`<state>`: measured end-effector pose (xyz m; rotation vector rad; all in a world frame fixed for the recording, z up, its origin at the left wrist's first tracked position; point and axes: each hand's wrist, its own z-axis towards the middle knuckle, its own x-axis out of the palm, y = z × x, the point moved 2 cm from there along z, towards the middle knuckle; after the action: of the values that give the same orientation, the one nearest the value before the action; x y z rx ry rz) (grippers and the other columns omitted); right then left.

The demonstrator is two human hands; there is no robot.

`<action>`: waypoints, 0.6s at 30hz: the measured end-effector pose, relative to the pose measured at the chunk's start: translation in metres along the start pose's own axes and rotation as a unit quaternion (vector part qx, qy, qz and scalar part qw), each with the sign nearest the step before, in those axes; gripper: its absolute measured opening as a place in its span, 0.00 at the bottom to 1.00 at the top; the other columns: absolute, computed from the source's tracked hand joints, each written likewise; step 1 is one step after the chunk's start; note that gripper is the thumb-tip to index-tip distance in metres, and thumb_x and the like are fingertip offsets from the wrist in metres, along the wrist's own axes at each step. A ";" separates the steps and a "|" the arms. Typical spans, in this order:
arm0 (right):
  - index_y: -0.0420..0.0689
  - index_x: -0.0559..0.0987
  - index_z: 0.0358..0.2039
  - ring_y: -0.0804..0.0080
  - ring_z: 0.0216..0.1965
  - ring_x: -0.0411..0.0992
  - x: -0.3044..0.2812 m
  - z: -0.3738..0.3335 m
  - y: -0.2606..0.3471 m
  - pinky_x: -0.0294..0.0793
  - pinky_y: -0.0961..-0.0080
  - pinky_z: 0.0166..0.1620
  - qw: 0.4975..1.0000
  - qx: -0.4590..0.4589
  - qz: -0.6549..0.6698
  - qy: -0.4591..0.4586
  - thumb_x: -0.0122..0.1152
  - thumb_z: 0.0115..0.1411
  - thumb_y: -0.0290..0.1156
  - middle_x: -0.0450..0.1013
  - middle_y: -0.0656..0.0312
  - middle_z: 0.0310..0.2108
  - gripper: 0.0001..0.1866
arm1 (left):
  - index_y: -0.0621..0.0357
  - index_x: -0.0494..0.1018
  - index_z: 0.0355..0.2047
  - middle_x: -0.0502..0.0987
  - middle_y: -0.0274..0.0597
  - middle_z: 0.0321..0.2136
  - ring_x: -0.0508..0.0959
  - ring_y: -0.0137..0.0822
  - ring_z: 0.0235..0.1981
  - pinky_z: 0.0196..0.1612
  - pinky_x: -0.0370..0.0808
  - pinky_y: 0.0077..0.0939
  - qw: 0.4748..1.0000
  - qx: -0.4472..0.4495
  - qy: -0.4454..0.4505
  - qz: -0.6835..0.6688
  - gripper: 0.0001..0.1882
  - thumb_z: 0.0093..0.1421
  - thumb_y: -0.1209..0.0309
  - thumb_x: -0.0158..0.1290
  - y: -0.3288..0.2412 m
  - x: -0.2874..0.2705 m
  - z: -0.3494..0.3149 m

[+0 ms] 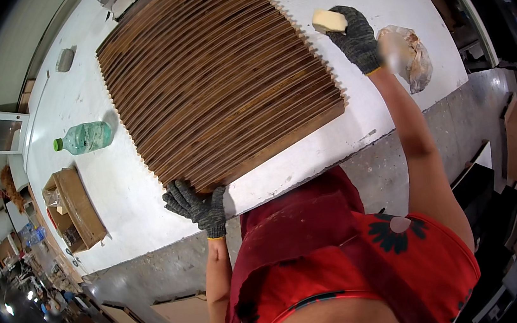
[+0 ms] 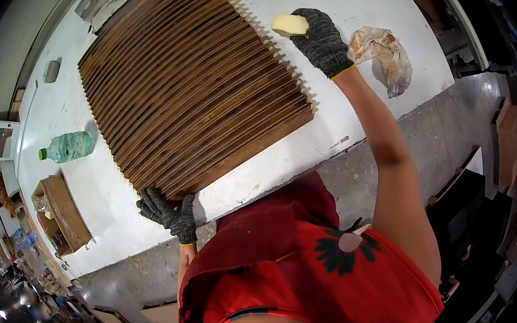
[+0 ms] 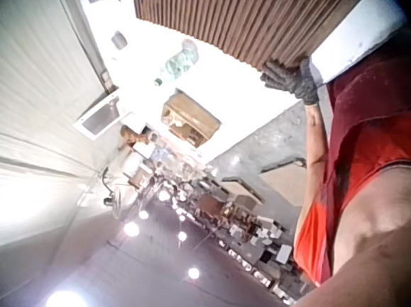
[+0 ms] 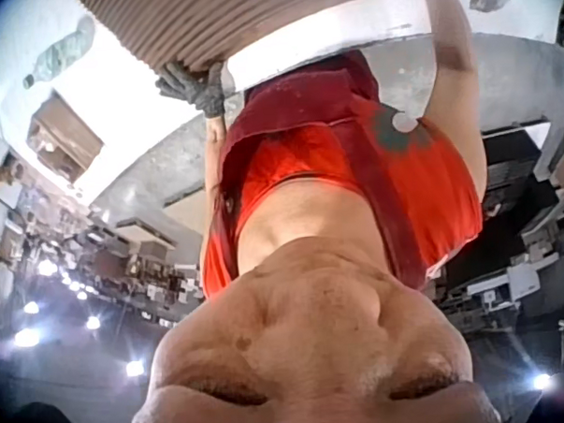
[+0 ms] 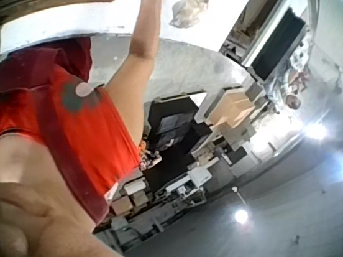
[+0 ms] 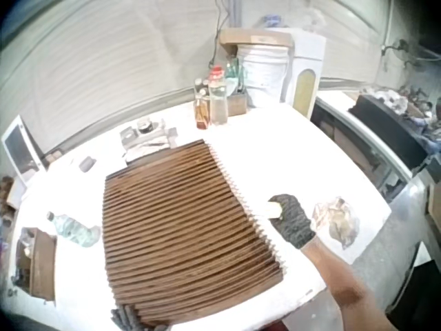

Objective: The person applies a finish to bamboo slats using a sponge and a cloth. They wipe individual slats and large sections to ensure even coverage before stacking or moving them.

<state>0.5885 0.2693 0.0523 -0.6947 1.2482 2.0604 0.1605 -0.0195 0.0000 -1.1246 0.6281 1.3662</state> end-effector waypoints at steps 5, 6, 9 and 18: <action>0.46 0.75 0.48 0.58 0.45 0.73 0.045 -0.078 0.139 0.71 0.63 0.52 0.957 -0.118 0.220 0.148 0.68 0.50 0.30 0.74 0.57 0.45 0.24 | 0.57 0.56 0.67 0.55 0.56 0.67 0.49 0.62 0.69 0.68 0.41 0.62 1.000 -0.013 0.006 0.002 0.57 0.43 0.39 0.65 0.002 -0.003 -0.003; 0.47 0.76 0.47 0.56 0.47 0.72 0.084 -0.117 0.155 0.70 0.62 0.54 0.961 -0.144 0.145 0.187 0.63 0.51 0.31 0.74 0.57 0.44 0.20 | 0.56 0.55 0.67 0.54 0.55 0.67 0.48 0.61 0.69 0.68 0.40 0.61 1.000 -0.009 0.008 -0.003 0.58 0.42 0.41 0.66 0.000 -0.001 -0.001; 0.43 0.77 0.43 0.55 0.44 0.73 0.090 -0.121 0.173 0.72 0.59 0.50 0.940 -0.209 0.155 0.220 0.60 0.53 0.32 0.75 0.53 0.42 0.16 | 0.55 0.54 0.68 0.53 0.54 0.68 0.47 0.60 0.70 0.68 0.39 0.59 1.000 -0.005 0.009 -0.009 0.59 0.41 0.44 0.68 0.005 -0.002 -0.004; 0.40 0.75 0.46 0.61 0.42 0.76 -0.021 -0.031 0.015 0.76 0.68 0.45 0.989 0.105 0.106 0.020 0.72 0.49 0.27 0.76 0.53 0.42 0.24 | 0.56 0.55 0.68 0.54 0.56 0.67 0.48 0.61 0.69 0.68 0.40 0.62 1.000 0.004 -0.016 -0.004 0.58 0.45 0.34 0.61 0.001 0.001 0.001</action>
<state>0.5953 0.2311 0.0627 -0.5284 1.5945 2.0486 0.1595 -0.0183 -0.0004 -1.0954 0.6048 1.3720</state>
